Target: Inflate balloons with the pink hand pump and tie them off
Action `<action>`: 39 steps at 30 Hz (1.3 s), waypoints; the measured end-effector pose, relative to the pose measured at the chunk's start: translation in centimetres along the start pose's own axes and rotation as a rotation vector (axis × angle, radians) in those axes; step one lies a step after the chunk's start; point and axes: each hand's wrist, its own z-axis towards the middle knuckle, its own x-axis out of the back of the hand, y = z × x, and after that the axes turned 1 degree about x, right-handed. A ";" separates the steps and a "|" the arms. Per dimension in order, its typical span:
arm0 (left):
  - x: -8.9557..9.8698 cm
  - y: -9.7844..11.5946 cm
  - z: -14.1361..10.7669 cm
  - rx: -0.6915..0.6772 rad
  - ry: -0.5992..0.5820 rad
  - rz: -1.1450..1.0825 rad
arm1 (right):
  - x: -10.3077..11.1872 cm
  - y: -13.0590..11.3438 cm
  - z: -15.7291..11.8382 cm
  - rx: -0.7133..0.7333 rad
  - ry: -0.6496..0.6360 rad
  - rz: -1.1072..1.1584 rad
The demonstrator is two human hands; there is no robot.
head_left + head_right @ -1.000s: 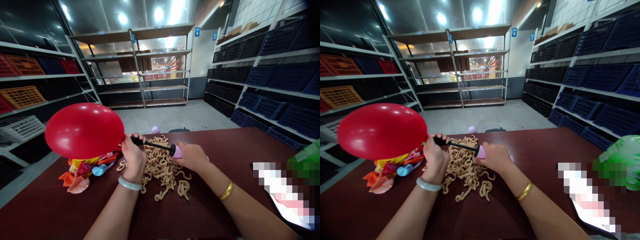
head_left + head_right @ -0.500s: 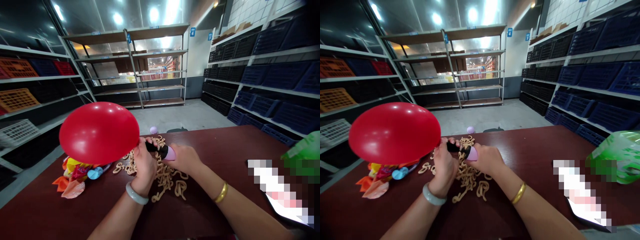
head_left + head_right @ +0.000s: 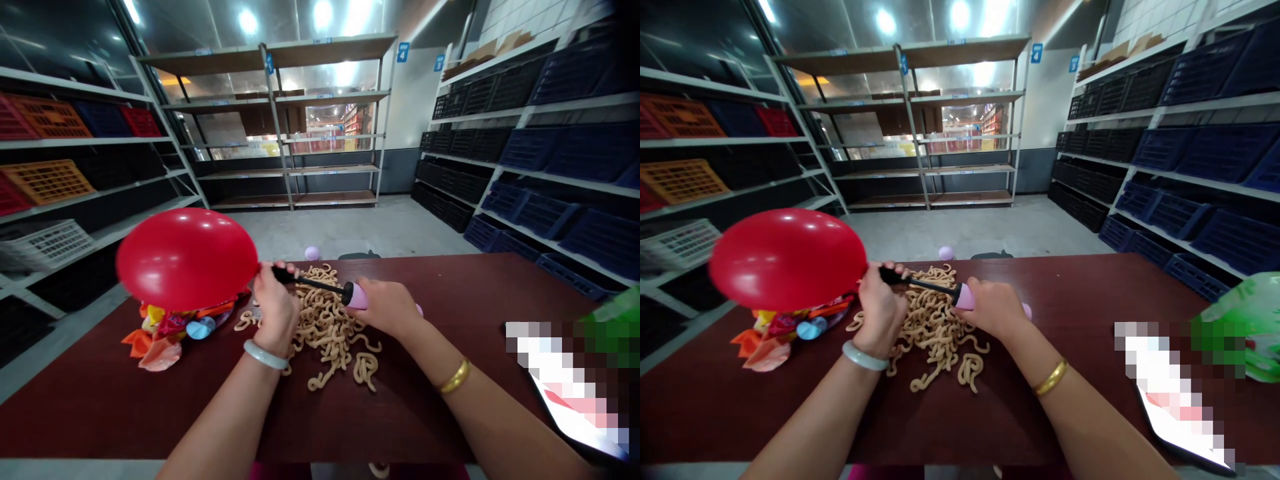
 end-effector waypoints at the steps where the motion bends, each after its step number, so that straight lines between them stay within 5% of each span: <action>1: -0.2 -0.8 -0.9 0.040 -0.022 0.003 | 0.0 -0.2 -0.1 -0.006 -0.006 -0.002; 6: -1.7 -3.1 -5.2 0.148 -0.028 0.010 | 0.1 -1.6 -0.4 -0.038 -0.024 0.038; 10: -2.3 -2.9 -6.1 0.134 -0.081 -0.001 | 0.2 -2.4 -0.5 -0.044 0.005 0.060; 23: 0.2 3.2 2.2 -0.090 0.054 -0.037 | -0.3 -0.2 0.5 -0.024 -0.044 0.013; 27: 0.2 2.1 1.6 -0.090 0.085 -0.046 | -0.3 -0.2 0.4 -0.026 -0.054 -0.028; 35: -0.9 -3.1 -4.1 0.113 0.004 -0.014 | -0.2 -1.3 -0.1 -0.023 -0.031 0.010; 39: -1.4 -3.9 -6.0 0.163 -0.038 0.002 | 0.1 -1.8 -0.4 -0.017 0.000 0.042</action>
